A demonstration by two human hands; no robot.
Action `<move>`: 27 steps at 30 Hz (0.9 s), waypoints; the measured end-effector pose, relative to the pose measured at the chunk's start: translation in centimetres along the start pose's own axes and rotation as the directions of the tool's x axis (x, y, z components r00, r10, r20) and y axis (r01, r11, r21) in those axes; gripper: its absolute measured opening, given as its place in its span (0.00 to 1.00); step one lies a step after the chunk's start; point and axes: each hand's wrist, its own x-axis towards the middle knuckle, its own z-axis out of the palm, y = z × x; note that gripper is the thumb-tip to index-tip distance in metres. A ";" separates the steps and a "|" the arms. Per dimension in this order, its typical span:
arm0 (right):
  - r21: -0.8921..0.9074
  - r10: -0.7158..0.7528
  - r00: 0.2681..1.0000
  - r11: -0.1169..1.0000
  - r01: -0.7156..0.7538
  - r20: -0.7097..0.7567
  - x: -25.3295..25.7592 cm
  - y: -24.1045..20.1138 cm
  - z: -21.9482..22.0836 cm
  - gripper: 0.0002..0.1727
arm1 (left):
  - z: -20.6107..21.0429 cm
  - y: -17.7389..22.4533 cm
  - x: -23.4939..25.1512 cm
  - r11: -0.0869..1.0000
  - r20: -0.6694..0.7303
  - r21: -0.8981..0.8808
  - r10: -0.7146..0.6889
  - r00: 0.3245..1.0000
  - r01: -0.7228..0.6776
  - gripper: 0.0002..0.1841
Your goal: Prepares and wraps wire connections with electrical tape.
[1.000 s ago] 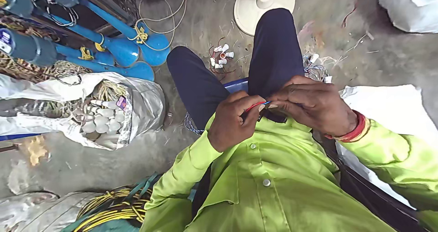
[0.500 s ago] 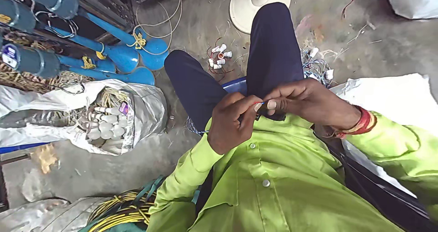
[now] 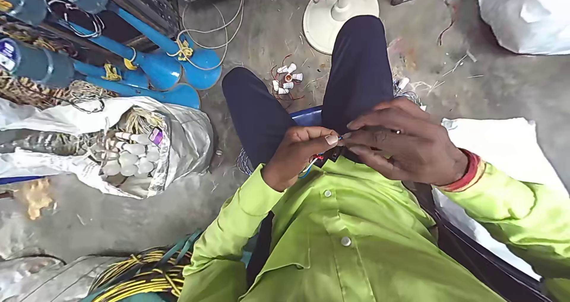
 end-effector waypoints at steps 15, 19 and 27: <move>-0.082 -0.086 0.975 0.991 0.104 0.206 1.5 -0.1 -0.7 0.10 | 0.4 -1.0 0.3 0.963 0.063 0.184 0.190 0.980 -0.198 0.08; -0.063 0.056 0.971 0.997 -0.042 0.231 1.4 -0.5 -0.4 0.11 | 0.5 -1.7 0.4 0.818 0.033 0.477 0.349 0.937 -0.322 0.06; 0.159 0.586 0.722 0.726 -0.669 0.368 1.0 -1.2 -0.4 0.11 | 1.4 -2.2 0.9 0.468 0.088 0.756 0.620 0.779 -0.458 0.05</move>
